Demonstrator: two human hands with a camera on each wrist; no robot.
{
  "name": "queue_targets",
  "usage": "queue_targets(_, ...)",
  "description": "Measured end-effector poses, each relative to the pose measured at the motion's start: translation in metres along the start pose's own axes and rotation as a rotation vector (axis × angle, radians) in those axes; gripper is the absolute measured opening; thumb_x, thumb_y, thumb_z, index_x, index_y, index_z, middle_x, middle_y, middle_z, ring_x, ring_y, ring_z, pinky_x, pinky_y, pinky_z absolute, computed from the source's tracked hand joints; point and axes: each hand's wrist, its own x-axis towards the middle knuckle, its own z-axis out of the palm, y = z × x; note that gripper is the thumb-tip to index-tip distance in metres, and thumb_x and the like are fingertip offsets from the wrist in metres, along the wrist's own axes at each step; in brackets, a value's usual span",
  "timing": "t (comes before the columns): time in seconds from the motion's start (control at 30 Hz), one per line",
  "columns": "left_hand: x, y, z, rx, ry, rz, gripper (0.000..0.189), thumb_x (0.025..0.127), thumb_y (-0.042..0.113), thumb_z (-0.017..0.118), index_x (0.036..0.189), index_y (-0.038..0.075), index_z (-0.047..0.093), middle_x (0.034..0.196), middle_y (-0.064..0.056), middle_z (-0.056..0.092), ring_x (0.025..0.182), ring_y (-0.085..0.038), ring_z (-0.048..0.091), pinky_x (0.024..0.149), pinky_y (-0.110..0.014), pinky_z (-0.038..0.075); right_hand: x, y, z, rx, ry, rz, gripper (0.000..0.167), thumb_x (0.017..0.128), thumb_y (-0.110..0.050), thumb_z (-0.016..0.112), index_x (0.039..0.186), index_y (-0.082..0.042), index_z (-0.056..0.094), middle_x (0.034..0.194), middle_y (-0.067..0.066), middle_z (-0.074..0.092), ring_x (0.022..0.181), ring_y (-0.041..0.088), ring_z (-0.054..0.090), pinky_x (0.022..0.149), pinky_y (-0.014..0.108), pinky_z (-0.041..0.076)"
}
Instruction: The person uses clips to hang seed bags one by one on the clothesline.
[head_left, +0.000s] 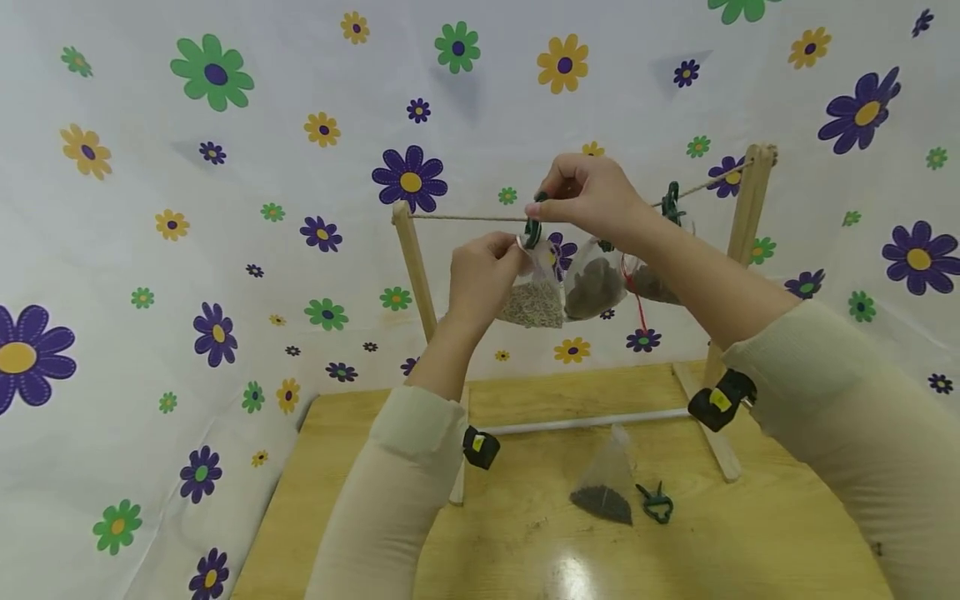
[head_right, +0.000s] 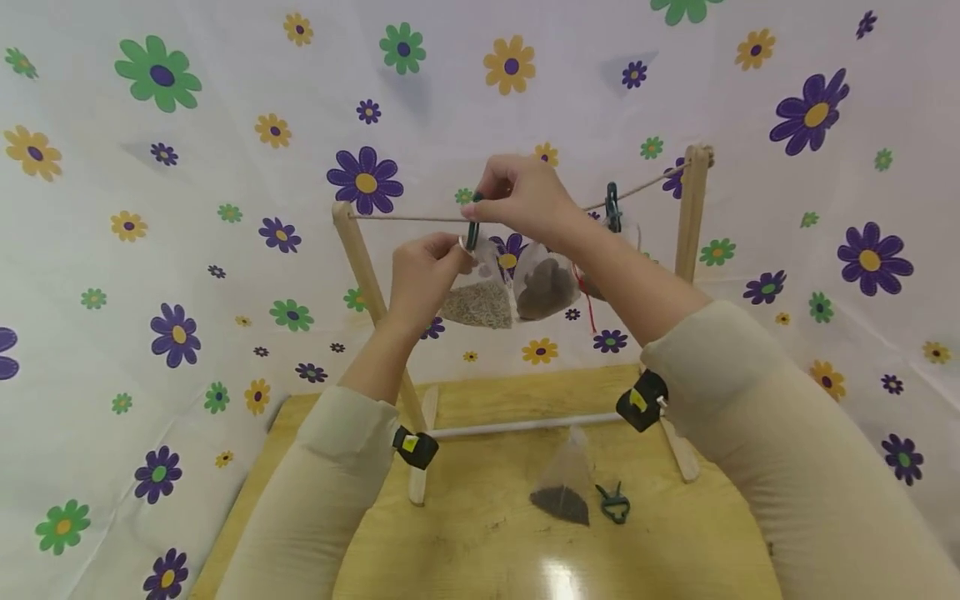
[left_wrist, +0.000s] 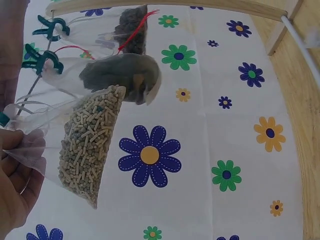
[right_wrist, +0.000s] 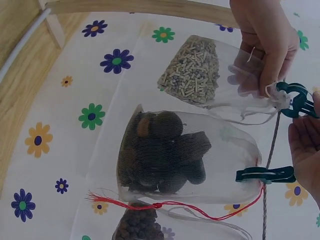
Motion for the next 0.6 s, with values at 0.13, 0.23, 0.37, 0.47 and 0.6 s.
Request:
queue_targets(0.13, 0.0036, 0.0005, -0.0032, -0.034, 0.012, -0.018, 0.021, 0.087, 0.012, 0.054, 0.082, 0.002, 0.073, 0.071, -0.008, 0.068, 0.058, -0.012, 0.047, 0.052, -0.021, 0.035, 0.0002, -0.0021, -0.0007, 0.016, 0.005, 0.029, 0.014, 0.085, -0.015, 0.070, 0.083, -0.006, 0.059, 0.086, 0.001, 0.059, 0.080, 0.015, 0.059, 0.069, 0.026, 0.045)
queue_targets(0.23, 0.0036, 0.0014, -0.0045, -0.040, -0.013, -0.053, 0.022, 0.088, 0.012, 0.054, 0.081, 0.003, 0.073, 0.072, -0.007, 0.069, 0.059, -0.011, 0.048, 0.053, -0.021, 0.035, 0.0009, -0.0027, 0.0005, -0.043, -0.003, 0.032, 0.015, 0.085, -0.016, 0.070, 0.085, -0.006, 0.060, 0.088, 0.002, 0.060, 0.081, 0.014, 0.059, 0.070, 0.026, 0.045)
queue_targets(0.37, 0.0012, 0.0005, -0.0046, -0.031, -0.046, -0.072, 0.022, 0.089, 0.013, 0.053, 0.081, 0.004, 0.072, 0.070, -0.006, 0.067, 0.057, -0.012, 0.045, 0.051, -0.023, 0.034, 0.0019, -0.0022, 0.0022, -0.119, -0.024, 0.033, 0.017, 0.083, -0.017, 0.072, 0.090, -0.005, 0.061, 0.092, 0.005, 0.061, 0.085, 0.016, 0.059, 0.071, 0.027, 0.045)
queue_targets(0.47, -0.0001, -0.0009, -0.0031, -0.033, -0.070, -0.059, 0.023, 0.090, 0.014, 0.053, 0.083, 0.004, 0.072, 0.071, -0.006, 0.067, 0.059, -0.013, 0.047, 0.053, -0.022, 0.036, 0.0013, -0.0032, 0.0011, -0.141, -0.073, 0.055, 0.025, 0.083, -0.019, 0.073, 0.099, -0.004, 0.061, 0.097, 0.008, 0.062, 0.091, 0.019, 0.060, 0.076, 0.029, 0.047)
queue_targets(0.6, -0.0032, -0.0035, 0.0003, -0.036, -0.086, -0.060, 0.021, 0.091, 0.015, 0.055, 0.086, 0.004, 0.072, 0.076, -0.007, 0.069, 0.067, -0.014, 0.055, 0.059, -0.023, 0.041, 0.0003, -0.0036, -0.0008, -0.196, -0.158, 0.087, 0.038, 0.084, -0.020, 0.072, 0.112, -0.001, 0.056, 0.107, 0.012, 0.061, 0.102, 0.022, 0.060, 0.089, 0.034, 0.048)
